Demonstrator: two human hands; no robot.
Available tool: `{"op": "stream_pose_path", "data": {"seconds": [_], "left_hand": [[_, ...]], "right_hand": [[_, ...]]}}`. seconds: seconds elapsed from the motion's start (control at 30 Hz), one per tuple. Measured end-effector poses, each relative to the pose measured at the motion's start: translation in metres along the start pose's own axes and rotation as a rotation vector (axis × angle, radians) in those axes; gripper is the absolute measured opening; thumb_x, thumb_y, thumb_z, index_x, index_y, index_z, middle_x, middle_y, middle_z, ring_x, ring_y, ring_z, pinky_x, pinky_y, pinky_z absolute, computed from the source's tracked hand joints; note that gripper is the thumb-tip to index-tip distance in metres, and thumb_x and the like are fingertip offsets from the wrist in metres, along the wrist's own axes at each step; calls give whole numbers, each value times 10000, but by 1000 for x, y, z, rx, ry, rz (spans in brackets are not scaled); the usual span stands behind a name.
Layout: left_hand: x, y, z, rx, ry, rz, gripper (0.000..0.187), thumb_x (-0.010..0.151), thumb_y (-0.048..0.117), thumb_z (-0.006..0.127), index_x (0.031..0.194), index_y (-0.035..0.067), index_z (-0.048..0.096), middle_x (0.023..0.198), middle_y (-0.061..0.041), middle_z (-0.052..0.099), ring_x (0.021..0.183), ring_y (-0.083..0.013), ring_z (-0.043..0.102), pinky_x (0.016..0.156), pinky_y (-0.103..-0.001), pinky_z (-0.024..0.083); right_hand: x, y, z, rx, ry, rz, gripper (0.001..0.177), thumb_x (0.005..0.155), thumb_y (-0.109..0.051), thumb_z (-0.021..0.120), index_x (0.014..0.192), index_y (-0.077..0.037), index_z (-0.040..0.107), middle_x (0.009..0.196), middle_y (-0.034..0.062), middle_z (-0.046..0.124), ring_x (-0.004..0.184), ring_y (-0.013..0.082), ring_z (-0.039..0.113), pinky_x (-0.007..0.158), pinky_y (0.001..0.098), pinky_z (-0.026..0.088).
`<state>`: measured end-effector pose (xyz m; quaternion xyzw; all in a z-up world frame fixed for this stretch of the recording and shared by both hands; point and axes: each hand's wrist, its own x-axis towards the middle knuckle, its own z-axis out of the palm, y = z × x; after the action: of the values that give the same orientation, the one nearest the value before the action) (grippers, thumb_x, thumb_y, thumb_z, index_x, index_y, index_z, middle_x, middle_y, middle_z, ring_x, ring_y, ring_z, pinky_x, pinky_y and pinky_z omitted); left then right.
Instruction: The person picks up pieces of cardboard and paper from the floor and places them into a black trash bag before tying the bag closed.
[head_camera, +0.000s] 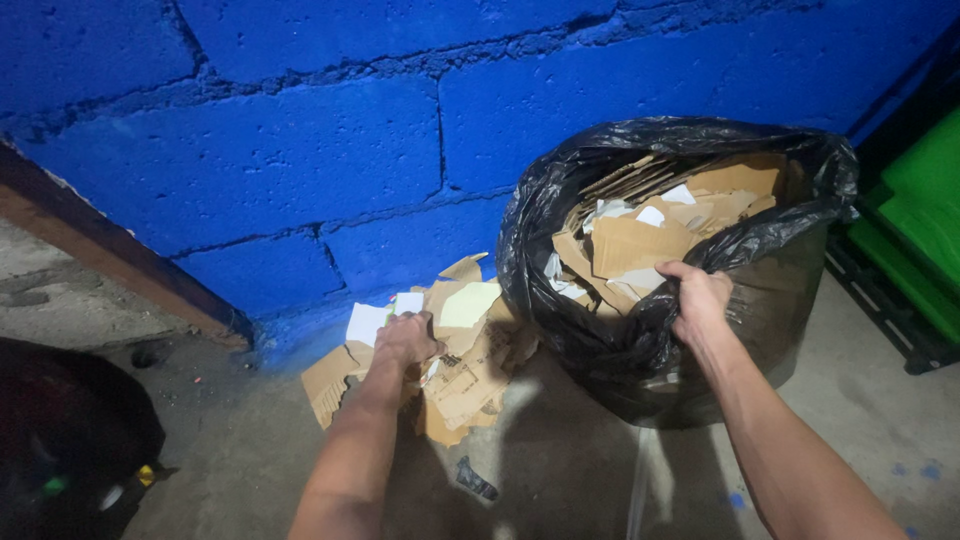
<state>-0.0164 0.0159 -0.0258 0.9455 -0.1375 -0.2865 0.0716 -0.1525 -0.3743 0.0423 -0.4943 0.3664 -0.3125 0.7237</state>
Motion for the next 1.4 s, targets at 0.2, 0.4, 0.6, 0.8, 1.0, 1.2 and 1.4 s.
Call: {"op": "stream_pose_path", "data": {"seconds": [0.2, 0.4, 0.6, 0.8, 1.0, 1.2, 1.4], "left_hand": [[-16, 7, -12, -30, 67, 54, 439, 825, 297, 747, 1235, 147, 707, 1244, -149, 703, 1185, -319, 661, 1039, -423, 515], [-20, 10, -14, -3, 104, 70, 363, 833, 247, 699, 1180, 160, 753, 1239, -160, 711, 1184, -327, 665, 1036, -422, 511], [-21, 6, -15, -41, 172, 116, 379, 803, 249, 694, 1174, 179, 729, 1204, -155, 720, 1151, -331, 679, 1008, -433, 524], [-38, 17, -31, -43, 306, 184, 378, 852, 301, 594, 1187, 144, 675, 1153, -183, 708, 1094, -383, 678, 958, -492, 520], [-45, 24, -42, -152, 468, 168, 346, 897, 310, 529, 1170, 137, 656, 1069, -228, 722, 995, -445, 693, 901, -541, 533], [-52, 26, -58, -327, 539, 112, 293, 887, 295, 520, 1082, 121, 651, 977, -241, 740, 919, -436, 717, 858, -538, 541], [-60, 35, -72, -430, 757, 160, 235, 858, 287, 559, 978, 98, 631, 932, -240, 736, 900, -468, 689, 825, -569, 517]], "right_hand": [[-9, -7, 4, -21, 17, 16, 584, 700, 93, 759, 1192, 130, 447, 1066, 232, 656, 869, 336, 723, 698, 476, 624], [-13, -11, 4, -27, 13, 36, 613, 692, 94, 757, 1216, 111, 439, 1076, 231, 648, 887, 353, 717, 699, 492, 618], [-12, -14, 4, 8, 16, 99, 726, 682, 107, 735, 1296, 70, 349, 1147, 248, 631, 945, 384, 715, 748, 534, 632], [-13, -21, 2, -16, 25, 116, 680, 697, 91, 724, 1298, 82, 407, 1159, 240, 640, 976, 388, 708, 773, 557, 612], [-4, -19, -6, -26, 10, 90, 529, 704, 81, 736, 1186, 113, 519, 1090, 209, 660, 909, 324, 676, 755, 491, 595], [-4, -28, -11, -23, -1, 46, 334, 714, 70, 703, 1019, 88, 567, 938, 159, 662, 745, 248, 657, 648, 409, 564], [0, -35, -15, 76, -47, 31, 232, 715, 79, 681, 920, 96, 575, 839, 151, 649, 669, 261, 653, 580, 395, 552]]}}
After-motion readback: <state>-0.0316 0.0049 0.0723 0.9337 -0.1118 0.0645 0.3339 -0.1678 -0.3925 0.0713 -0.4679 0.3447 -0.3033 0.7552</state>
